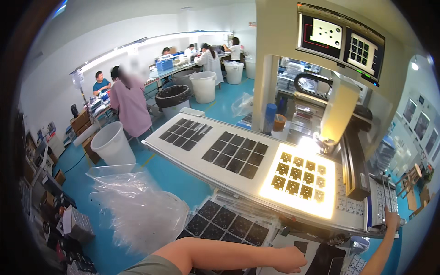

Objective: Inspecting solar cell components against a light source and sorting them into plastic bags or stacks.

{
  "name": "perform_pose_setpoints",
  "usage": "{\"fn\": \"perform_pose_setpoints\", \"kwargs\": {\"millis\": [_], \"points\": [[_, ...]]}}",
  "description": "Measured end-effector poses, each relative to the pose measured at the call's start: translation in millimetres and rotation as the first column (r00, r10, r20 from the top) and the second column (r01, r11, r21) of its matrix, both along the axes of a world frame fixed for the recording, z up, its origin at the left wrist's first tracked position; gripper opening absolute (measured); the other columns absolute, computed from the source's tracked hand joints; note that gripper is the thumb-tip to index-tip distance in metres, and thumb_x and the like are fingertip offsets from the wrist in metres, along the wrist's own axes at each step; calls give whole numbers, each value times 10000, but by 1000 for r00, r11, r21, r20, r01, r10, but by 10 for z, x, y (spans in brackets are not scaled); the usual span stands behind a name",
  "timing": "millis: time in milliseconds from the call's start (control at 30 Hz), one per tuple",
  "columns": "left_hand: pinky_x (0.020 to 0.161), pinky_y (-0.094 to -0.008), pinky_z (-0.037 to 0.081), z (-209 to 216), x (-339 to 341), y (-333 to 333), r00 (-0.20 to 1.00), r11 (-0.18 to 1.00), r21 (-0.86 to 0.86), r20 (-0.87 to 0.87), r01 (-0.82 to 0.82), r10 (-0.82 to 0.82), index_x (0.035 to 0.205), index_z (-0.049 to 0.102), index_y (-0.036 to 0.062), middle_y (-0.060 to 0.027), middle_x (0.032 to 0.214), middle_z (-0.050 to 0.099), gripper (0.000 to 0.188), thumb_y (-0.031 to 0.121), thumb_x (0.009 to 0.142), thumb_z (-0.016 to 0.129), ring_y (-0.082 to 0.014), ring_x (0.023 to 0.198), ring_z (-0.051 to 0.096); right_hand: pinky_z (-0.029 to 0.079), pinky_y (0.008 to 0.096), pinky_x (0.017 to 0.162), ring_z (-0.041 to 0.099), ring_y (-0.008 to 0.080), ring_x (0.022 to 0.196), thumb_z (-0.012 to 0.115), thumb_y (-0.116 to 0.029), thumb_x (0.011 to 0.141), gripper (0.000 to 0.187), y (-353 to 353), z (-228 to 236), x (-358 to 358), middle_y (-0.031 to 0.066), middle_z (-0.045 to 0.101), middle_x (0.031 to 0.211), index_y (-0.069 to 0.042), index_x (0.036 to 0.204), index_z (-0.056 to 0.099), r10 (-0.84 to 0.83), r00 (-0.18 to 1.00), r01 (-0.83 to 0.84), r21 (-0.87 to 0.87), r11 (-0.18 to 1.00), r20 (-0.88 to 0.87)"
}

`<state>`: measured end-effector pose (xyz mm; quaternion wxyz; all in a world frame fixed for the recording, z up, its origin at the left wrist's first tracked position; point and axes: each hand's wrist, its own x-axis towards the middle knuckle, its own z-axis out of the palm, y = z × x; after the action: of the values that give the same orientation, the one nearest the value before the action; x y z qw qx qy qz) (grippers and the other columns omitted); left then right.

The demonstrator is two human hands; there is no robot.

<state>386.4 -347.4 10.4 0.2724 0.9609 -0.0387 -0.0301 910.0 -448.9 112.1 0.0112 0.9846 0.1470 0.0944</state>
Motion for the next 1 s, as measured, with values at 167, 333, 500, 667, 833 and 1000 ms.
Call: {"fn": "perform_pose_setpoints", "kwargs": {"millis": [167,333,500,667,833,1000], "points": [[850,-526,569,141,-46,7,996,998,-45,-74,-49,46,1007,725,3,-222,959,735,290,285,942,700,-456,970,712,487,543,1067,639,473,1264,484,-849,903,1018,-26,60,-114,316,679,1312,75,1268,705,71,993,-70,15,997,-99],[837,-550,572,162,112,-13,989,999,-30,-144,16,-21,1090,678,20,-219,1009,744,341,347,1004,634,-446,987,715,464,566,1118,596,441,1348,499,-878,871,1073,-32,167,-181,252,613,1464,25,1442,603,-42,985,47,24,999,-168],[774,-561,553,124,192,-47,985,999,5,-167,48,-46,1028,650,59,-195,954,733,364,420,1027,602,-447,912,705,471,569,1109,581,413,1368,485,-881,888,1077,-78,154,131,243,587,1497,39,1433,609,85,957,-98,-32,995,-278],[763,-558,550,109,257,-39,957,998,68,-290,9,11,1018,645,69,-189,925,720,383,447,1038,587,-440,891,698,531,561,1006,671,403,1213,594,-783,913,922,-319,179,854,274,683,1318,59,1275,695,-31,983,72,227,971,-179],[768,-553,550,121,317,-43,970,1000,-12,-241,4,-6,1028,632,65,-185,948,720,390,451,1047,577,-435,902,696,585,486,872,743,372,977,719,-728,869,804,-524,-54,1124,254,758,1056,49,1076,745,-120,988,102,167,981,101],[779,-548,551,106,355,-48,971,999,-35,-240,-5,-3,1055,624,75,-169,970,721,373,444,1057,565,-427,917,697,525,531,1044,594,349,1334,802,-698,796,891,-516,-177,1605,135,603,1505,-33,1373,665,-24,827,84,81,993,-562]]}}
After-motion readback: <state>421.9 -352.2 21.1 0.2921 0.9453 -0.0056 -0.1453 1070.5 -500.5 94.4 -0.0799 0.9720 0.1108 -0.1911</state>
